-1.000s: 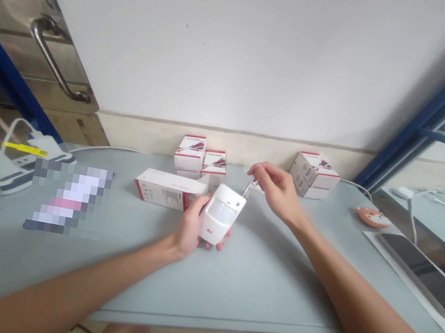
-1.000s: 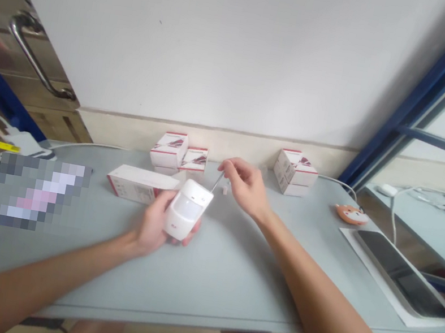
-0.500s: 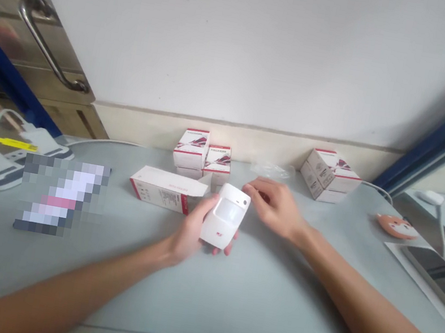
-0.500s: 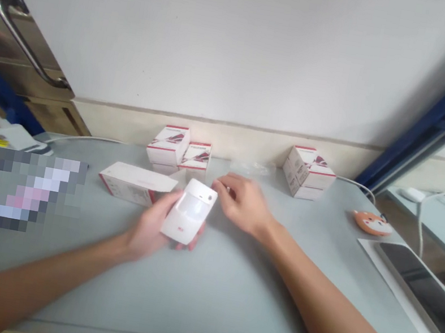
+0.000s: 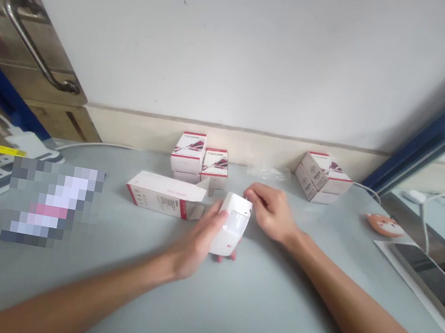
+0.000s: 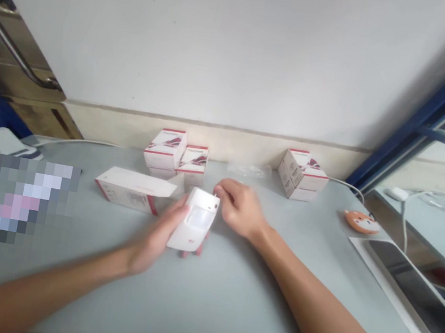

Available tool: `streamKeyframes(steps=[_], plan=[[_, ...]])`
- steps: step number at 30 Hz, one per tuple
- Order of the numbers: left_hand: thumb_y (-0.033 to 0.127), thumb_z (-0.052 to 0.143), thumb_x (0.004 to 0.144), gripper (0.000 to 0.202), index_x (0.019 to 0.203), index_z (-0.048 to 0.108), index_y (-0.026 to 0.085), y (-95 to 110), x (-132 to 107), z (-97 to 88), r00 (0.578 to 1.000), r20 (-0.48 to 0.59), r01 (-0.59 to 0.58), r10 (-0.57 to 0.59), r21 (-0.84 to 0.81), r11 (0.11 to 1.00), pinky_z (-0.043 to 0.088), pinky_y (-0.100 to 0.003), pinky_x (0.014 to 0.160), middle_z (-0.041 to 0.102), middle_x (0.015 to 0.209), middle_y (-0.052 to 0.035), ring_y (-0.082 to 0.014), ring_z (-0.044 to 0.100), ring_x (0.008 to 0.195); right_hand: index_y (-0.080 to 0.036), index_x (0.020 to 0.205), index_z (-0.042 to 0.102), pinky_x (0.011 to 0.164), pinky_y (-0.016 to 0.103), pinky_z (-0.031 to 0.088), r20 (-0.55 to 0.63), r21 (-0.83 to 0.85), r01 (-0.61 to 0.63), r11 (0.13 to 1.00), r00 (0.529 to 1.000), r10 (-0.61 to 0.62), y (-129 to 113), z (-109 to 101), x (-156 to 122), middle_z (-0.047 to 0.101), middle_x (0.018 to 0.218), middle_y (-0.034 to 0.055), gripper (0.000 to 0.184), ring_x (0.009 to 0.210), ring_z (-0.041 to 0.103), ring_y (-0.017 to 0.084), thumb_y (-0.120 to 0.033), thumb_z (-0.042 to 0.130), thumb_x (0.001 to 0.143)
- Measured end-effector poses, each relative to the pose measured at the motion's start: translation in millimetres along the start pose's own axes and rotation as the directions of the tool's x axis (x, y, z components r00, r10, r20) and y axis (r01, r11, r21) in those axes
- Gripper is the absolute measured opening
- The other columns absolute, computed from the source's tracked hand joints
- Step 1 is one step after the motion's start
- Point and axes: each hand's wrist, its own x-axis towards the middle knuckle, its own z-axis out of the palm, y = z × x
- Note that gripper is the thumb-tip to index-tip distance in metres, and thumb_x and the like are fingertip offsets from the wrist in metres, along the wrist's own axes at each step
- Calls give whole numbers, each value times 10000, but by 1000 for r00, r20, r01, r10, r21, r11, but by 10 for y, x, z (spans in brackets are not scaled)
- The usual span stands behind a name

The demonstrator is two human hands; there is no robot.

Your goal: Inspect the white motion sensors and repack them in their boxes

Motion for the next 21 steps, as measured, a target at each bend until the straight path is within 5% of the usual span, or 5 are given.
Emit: streamKeyframes(steps=[21], plan=[[711, 381, 1033, 555, 1265, 486, 217, 0, 15, -8, 1000, 11, 20, -20, 21, 1000, 498, -256, 531, 684, 890, -55, -207, 723, 694, -223, 791, 612, 688, 326, 409, -6, 1, -11, 1000, 1000, 11, 49, 56, 3, 665, 742, 17, 295, 685, 573, 174, -293, 465, 1037]])
